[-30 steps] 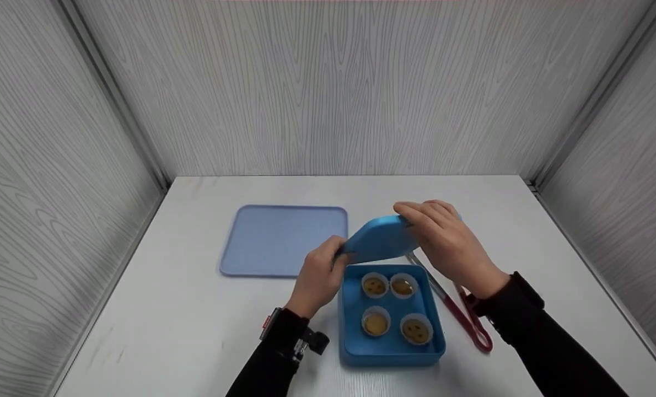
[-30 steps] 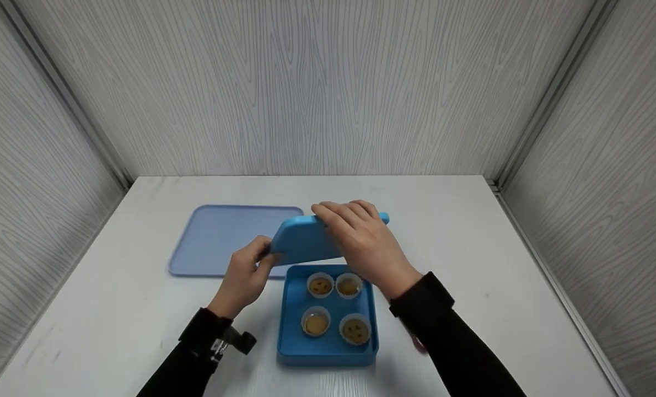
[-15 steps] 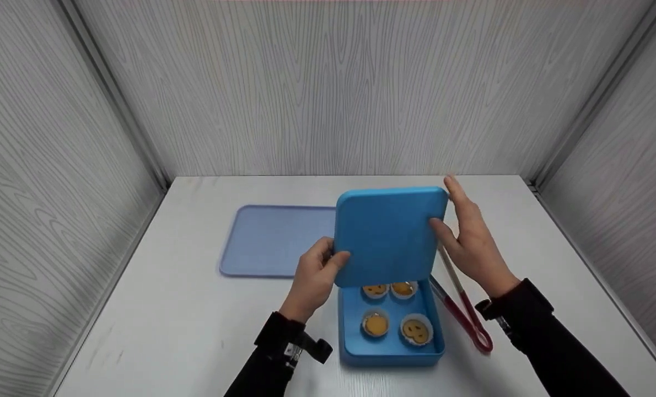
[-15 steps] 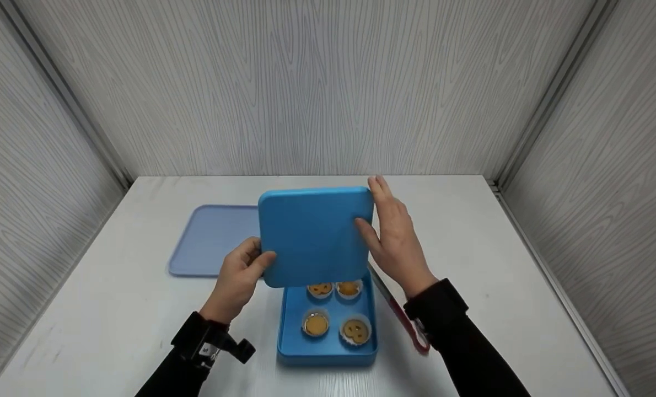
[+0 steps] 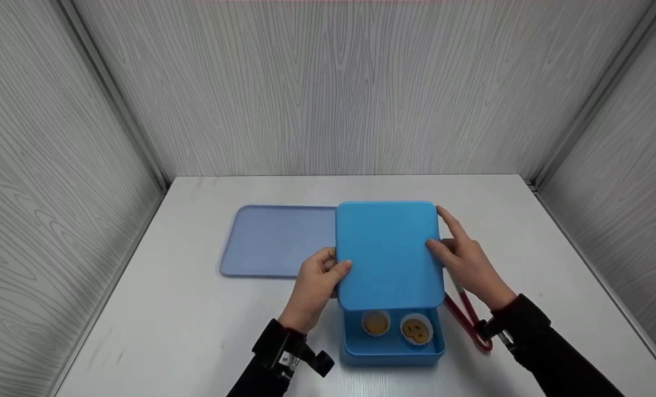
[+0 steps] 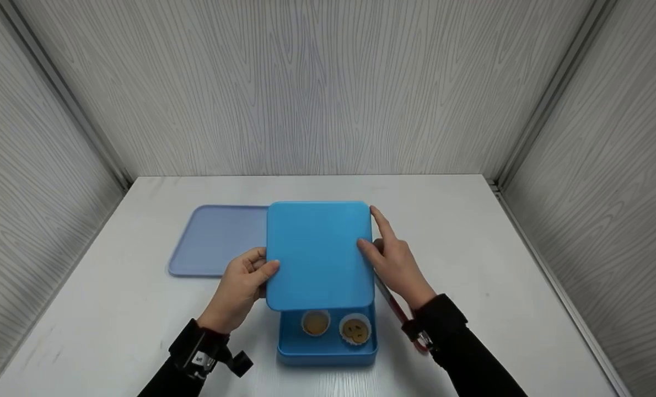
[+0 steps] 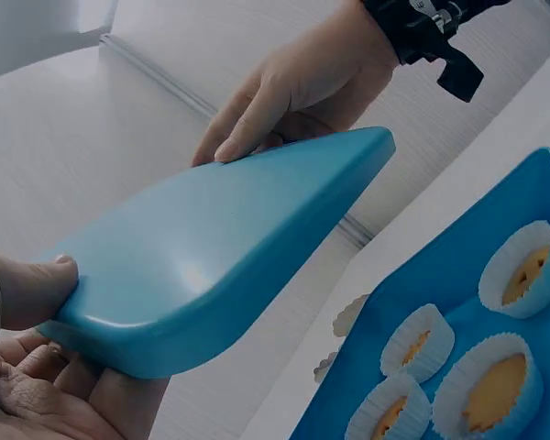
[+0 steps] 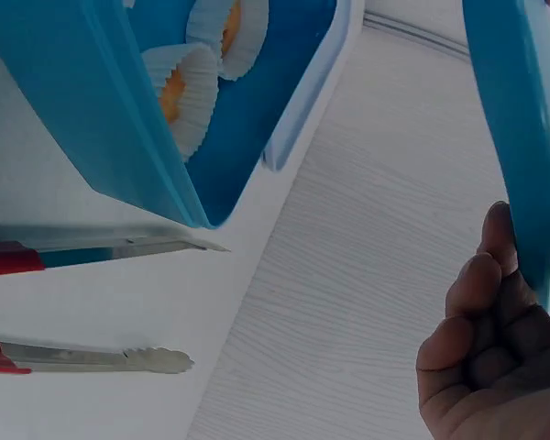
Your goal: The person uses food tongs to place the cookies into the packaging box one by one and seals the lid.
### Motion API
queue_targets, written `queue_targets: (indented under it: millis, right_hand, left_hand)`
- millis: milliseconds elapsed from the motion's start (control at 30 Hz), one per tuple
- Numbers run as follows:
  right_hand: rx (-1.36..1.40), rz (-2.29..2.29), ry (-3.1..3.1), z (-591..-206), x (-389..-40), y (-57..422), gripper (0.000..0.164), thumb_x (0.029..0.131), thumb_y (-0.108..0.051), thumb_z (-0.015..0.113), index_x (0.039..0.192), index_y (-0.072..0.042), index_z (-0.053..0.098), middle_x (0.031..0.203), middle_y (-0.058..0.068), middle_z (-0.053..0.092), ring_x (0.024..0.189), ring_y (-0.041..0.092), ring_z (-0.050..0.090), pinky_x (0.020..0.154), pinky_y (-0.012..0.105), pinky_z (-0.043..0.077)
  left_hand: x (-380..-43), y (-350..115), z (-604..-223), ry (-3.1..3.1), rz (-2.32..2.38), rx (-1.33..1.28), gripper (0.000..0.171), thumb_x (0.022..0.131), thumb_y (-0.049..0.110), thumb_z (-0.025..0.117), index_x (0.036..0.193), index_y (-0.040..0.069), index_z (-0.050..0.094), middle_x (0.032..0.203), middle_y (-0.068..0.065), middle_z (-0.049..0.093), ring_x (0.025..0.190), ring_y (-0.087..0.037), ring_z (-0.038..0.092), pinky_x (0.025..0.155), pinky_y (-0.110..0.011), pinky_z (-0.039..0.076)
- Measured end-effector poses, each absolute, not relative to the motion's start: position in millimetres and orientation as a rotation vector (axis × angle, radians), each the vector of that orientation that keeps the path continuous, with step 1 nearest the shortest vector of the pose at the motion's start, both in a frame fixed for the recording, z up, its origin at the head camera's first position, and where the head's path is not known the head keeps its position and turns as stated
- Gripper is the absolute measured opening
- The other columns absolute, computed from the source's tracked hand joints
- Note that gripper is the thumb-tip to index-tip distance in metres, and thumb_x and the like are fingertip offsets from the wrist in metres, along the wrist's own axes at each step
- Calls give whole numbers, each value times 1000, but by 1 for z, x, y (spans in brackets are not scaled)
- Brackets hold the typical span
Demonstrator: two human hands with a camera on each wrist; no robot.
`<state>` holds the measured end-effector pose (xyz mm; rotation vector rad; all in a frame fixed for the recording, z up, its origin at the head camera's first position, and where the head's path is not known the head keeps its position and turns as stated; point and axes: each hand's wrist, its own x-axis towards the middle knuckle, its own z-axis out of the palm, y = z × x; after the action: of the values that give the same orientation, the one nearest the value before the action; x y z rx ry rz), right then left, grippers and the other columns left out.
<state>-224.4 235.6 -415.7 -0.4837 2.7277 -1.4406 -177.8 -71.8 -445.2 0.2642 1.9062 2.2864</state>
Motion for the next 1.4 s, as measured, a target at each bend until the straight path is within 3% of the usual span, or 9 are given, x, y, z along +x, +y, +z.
queue_targets:
  millis: [200,367,500,633,767,867,1067,1267,1400]
  right_hand:
    - [-399,-1435,2649,-429,-222,236,78,105,-49,54,166,-28,10,154,31,42,131,48,54,95,62,53]
    - [-377,-1379,2657,-440,-222,237,78,105,-50,53,166,-26,12,161,26,35,132,45,55,97,57,55]
    - [-374,-1318,2675,-449,-221,239,76,106,-47,52,166,-27,11,152,26,47,126,37,61,97,51,56]
    - [-347,-1250,2668,-457,-219,241,75,107,-47,50,166,-22,11,143,28,56,125,35,62,98,49,54]
    - [-320,-1178,2666,-465,-217,243,73,107,-45,50,166,-18,14,141,27,59,123,31,63,98,46,53]
    - [-335,-1098,2681,-471,-215,243,71,108,-42,49,166,-17,16,142,26,57,120,29,63,98,45,51]
    - [-398,-1012,2714,-481,-213,243,66,110,-37,46,165,-13,19,162,23,34,141,38,46,114,58,39]
    - [-434,-957,2742,-487,-210,244,64,110,-33,46,164,-10,20,163,22,32,149,37,34,119,58,32]
    - [-441,-926,2765,-488,-208,243,63,110,-33,46,164,-9,22,162,22,33,148,37,36,119,58,33]
  left_hand:
    - [-178,-70,-451,2097,2128,199,67,105,28,60,162,11,27,126,-17,69,106,-26,70,78,-37,61]
    - [-179,-68,-458,2305,1943,253,74,107,31,54,166,16,11,91,-10,72,69,-18,64,60,-30,52]
    - [-177,-65,-465,2443,1768,280,74,108,33,51,165,11,10,69,-8,61,57,-15,59,56,-30,51]
    - [-175,-62,-473,2549,1593,261,74,108,35,49,164,4,11,102,-25,70,64,-17,60,65,-33,50]
    - [-173,-60,-480,2581,1480,253,74,109,35,47,162,-1,11,144,-31,53,77,-21,59,76,-38,47]
    - [-173,-58,-485,2593,1418,247,74,109,34,46,162,-4,11,143,-32,54,81,-21,59,79,-39,46]
    - [-172,-54,-492,2621,1332,218,73,108,33,47,161,-6,14,109,-28,68,69,-21,55,71,-38,44]
    - [-172,-51,-495,2636,1241,196,72,108,32,48,161,-6,16,79,-15,62,57,-18,49,58,-35,38]
    - [-171,-51,-497,2648,1217,178,71,108,31,49,160,-6,18,91,-18,67,60,-18,51,60,-35,40]
